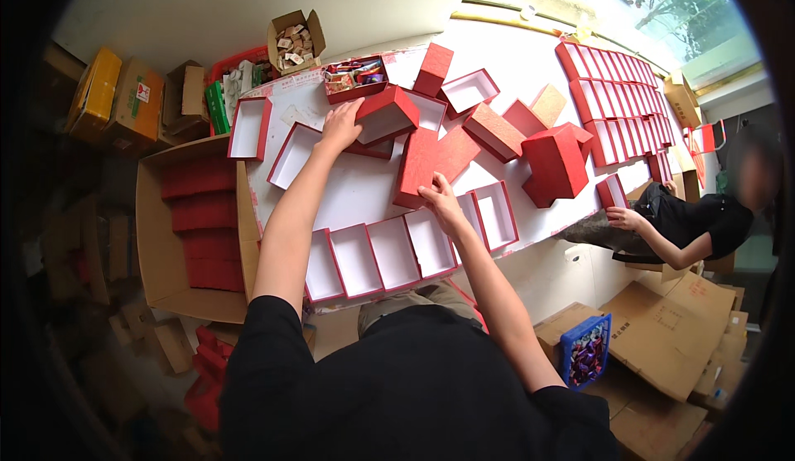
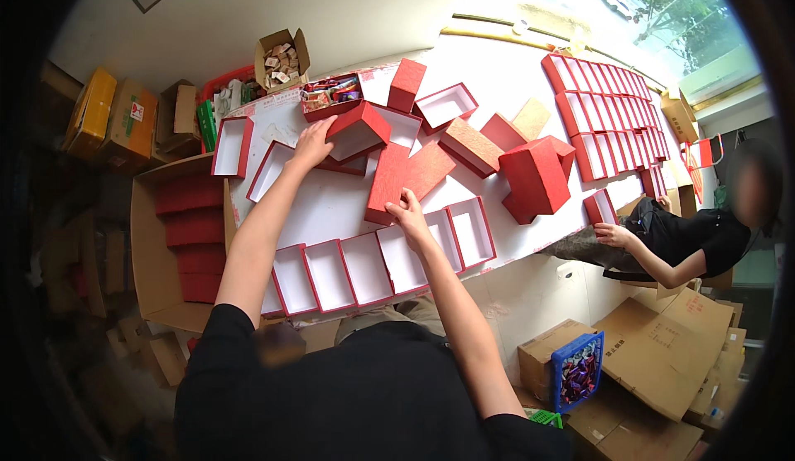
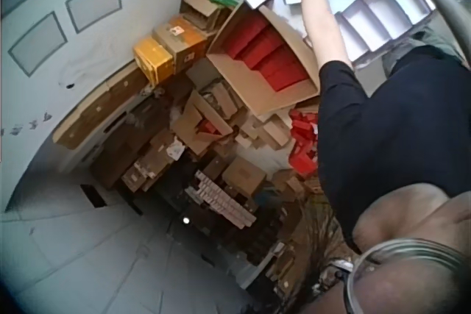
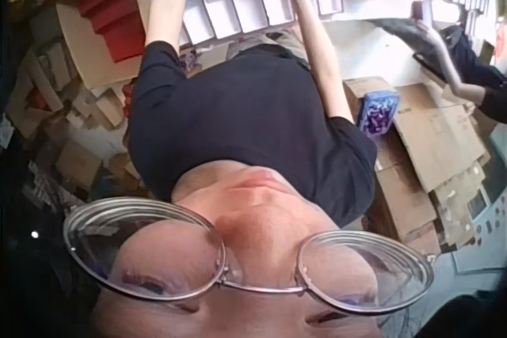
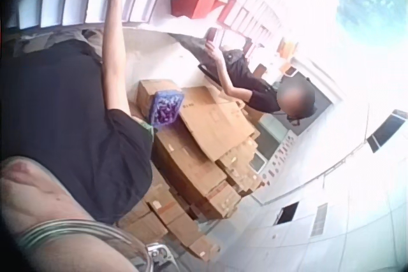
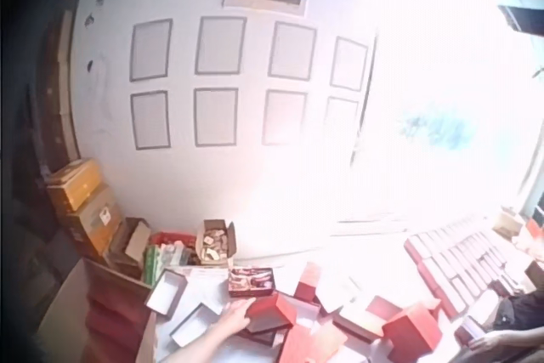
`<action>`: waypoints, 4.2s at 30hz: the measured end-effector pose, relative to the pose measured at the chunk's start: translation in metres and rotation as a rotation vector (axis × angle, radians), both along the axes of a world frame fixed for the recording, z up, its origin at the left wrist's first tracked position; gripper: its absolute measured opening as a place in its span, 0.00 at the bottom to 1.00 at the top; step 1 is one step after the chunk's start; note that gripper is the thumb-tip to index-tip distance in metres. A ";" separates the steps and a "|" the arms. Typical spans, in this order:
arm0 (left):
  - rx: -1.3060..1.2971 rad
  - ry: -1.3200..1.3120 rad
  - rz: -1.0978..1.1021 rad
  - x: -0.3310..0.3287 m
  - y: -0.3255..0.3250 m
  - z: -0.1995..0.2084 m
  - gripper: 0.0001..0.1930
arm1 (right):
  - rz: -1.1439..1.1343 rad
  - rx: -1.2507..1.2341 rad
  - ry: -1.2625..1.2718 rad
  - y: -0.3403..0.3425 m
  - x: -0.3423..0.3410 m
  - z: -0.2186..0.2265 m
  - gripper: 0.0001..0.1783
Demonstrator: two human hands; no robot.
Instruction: The person sits on the floor and assembles small red boxes by inserting the inner trays into the outer shells. They then arrange the assembled boxes in rows on a nearby table.
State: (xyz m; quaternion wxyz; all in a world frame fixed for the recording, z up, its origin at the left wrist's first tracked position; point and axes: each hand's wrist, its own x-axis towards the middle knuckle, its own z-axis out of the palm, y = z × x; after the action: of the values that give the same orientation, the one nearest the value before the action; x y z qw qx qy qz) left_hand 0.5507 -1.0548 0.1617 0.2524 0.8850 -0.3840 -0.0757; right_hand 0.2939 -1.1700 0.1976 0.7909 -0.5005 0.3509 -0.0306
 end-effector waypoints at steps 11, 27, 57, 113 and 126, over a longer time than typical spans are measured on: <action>-0.648 0.481 0.631 -0.065 0.111 0.000 0.21 | 0.289 -0.679 -0.164 0.039 -0.031 0.006 0.21; -0.209 0.462 0.890 -0.032 0.298 -0.007 0.29 | 0.673 -1.494 -0.239 0.081 0.062 -0.022 0.15; 0.055 0.210 0.697 -0.046 0.251 -0.032 0.20 | 1.053 -1.347 -0.051 0.106 0.086 -0.043 0.18; 0.599 0.236 0.519 0.048 0.107 -0.029 0.24 | 0.092 -1.031 0.762 -0.086 0.026 -0.029 0.58; -0.005 0.353 0.468 0.068 0.105 -0.090 0.25 | -0.073 0.229 -0.147 -0.139 -0.033 0.031 0.30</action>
State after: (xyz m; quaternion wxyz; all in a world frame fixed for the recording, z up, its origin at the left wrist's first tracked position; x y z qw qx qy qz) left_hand 0.6183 -0.9500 0.0721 0.3279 0.9220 -0.1197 -0.1674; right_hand 0.2611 -1.3092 0.2285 0.8647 -0.3904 0.3111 -0.0558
